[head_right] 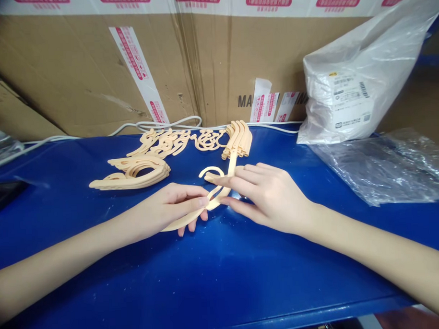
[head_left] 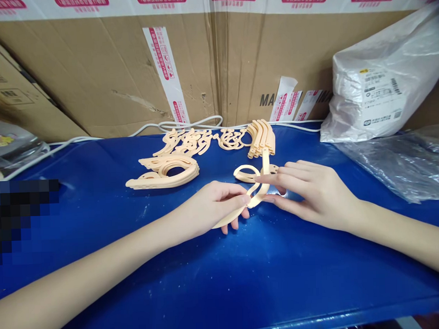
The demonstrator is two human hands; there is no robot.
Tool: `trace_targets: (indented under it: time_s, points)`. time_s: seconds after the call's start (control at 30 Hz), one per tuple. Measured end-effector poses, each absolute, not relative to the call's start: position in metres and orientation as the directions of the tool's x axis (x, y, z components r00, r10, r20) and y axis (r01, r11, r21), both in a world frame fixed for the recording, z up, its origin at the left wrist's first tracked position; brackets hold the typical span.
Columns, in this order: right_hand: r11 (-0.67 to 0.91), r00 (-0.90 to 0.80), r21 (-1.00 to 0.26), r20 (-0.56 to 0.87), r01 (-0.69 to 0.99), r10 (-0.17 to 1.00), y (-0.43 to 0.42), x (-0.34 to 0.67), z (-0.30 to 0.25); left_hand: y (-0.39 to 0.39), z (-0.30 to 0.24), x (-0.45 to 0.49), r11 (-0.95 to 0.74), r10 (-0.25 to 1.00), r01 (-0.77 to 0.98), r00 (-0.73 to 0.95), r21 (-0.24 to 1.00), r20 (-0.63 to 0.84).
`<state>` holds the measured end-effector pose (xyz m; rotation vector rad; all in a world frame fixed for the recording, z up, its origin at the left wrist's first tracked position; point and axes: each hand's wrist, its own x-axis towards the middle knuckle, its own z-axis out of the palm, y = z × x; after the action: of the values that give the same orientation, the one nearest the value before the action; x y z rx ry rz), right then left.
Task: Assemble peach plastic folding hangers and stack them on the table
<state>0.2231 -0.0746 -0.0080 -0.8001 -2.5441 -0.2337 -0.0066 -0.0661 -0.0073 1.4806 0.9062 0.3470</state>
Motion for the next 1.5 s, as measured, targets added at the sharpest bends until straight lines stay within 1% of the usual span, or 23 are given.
trace_targets:
  time_s: [0.1,0.2,0.33,0.4,0.47,0.57,0.63,0.73,0.8,0.87,0.93,1.03,1.2,1.3,1.37,1.5]
  points:
    - [0.817,-0.747,0.03,0.426,0.576,0.511,-0.073,0.222,-0.009,-0.066,-0.01,-0.007,0.104,0.704,0.31,0.648,0.945,-0.29]
    - [0.808,-0.746,0.025,0.402,0.588,0.531,-0.072,0.222,-0.01,-0.066,-0.011,-0.009,0.056,0.702,0.31,0.664,0.949,-0.259]
    - [0.791,-0.715,-0.028,0.408,0.611,0.567,-0.072,0.222,-0.009,-0.071,-0.01,-0.009,-0.004,0.705,0.336,0.668,0.942,-0.236]
    - [0.792,-0.698,-0.062,0.433,0.608,0.57,-0.074,0.223,-0.008,-0.075,-0.009,-0.008,-0.082,0.721,0.359,0.666,0.93,-0.194]
    - [0.788,-0.68,-0.089,0.453,0.609,0.577,-0.074,0.224,-0.007,-0.08,-0.008,-0.006,-0.203,0.733,0.397,0.668,0.895,-0.13]
    - [0.752,-0.632,-0.139,0.456,0.645,0.627,-0.071,0.228,-0.006,-0.089,-0.006,-0.004,-0.391,0.729,0.463,0.683,0.796,-0.038]
    - [0.718,-0.601,-0.153,0.446,0.679,0.663,-0.068,0.23,-0.005,-0.093,-0.005,-0.005,-0.52,0.704,0.488,0.709,0.7,0.029]
    - [0.687,-0.581,-0.131,0.435,0.715,0.688,-0.064,0.233,-0.003,-0.094,-0.005,-0.007,-0.706,0.636,0.499,0.758,0.503,0.14]
    - [0.676,-0.577,-0.116,0.431,0.727,0.694,-0.063,0.235,-0.003,-0.092,-0.005,-0.007,-0.776,0.605,0.519,0.774,0.358,0.189]
    - [0.662,-0.566,-0.104,0.432,0.742,0.702,-0.062,0.236,-0.002,-0.09,-0.006,-0.007,-0.79,0.61,0.561,0.763,0.248,0.215]
    - [0.639,-0.541,-0.109,0.435,0.762,0.72,-0.061,0.238,-0.002,-0.087,-0.007,-0.006,-0.783,0.622,0.589,0.746,0.202,0.237]
    - [0.583,-0.497,-0.08,0.438,0.808,0.749,-0.061,0.241,-0.001,-0.083,-0.009,-0.005,-0.787,0.617,0.583,0.748,0.202,0.246]
    - [0.522,-0.502,0.09,0.448,0.848,0.739,-0.06,0.246,0.0,-0.074,-0.015,-0.006,-0.755,0.646,0.613,0.755,0.233,0.109]
    - [0.512,-0.521,0.15,0.434,0.846,0.735,-0.059,0.247,-0.002,-0.071,-0.018,-0.008,-0.743,0.658,0.627,0.748,0.234,0.083]
    - [0.511,-0.529,0.166,0.423,0.844,0.736,-0.058,0.248,-0.004,-0.07,-0.018,-0.008,-0.748,0.656,0.631,0.75,0.207,0.085]
    - [0.503,-0.523,0.166,0.409,0.848,0.748,-0.057,0.25,-0.006,-0.071,-0.016,-0.009,-0.768,0.641,0.63,0.758,0.117,0.123]
